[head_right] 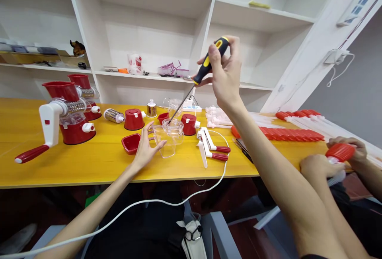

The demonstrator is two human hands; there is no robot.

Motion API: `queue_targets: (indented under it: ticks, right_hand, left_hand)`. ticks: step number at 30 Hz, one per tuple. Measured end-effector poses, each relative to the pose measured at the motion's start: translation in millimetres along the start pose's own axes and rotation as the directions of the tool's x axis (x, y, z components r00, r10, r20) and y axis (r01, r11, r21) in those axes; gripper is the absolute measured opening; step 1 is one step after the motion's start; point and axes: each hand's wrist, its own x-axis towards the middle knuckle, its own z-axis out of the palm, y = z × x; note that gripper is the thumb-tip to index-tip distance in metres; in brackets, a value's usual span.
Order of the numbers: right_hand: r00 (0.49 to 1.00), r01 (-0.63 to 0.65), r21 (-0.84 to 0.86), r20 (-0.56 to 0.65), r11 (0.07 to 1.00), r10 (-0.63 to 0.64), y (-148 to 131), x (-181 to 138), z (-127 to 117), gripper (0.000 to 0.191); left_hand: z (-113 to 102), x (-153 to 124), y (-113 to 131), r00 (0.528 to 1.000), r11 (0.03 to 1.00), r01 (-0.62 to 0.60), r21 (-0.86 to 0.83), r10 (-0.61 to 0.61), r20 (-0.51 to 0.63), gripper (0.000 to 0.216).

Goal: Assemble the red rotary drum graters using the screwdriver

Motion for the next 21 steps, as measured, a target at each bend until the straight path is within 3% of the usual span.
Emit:
queue_targets:
  ticks: [11,21]
  right_hand:
    - [0.985,-0.004,-0.02,0.17,1.0,0.007,4,11,9,0.046]
    - [0.975,0.031,-0.034,0.22,0.999,-0.022,-8,13,15,0.047]
  left_hand:
    - [-1,-2,-3,1.0,1.0,-0.006,-0.001,0.006,-0.01,0.082]
    - [0,0,-3,1.0,1.0,-0.013,0.004,0.013,-0.01,0.079]
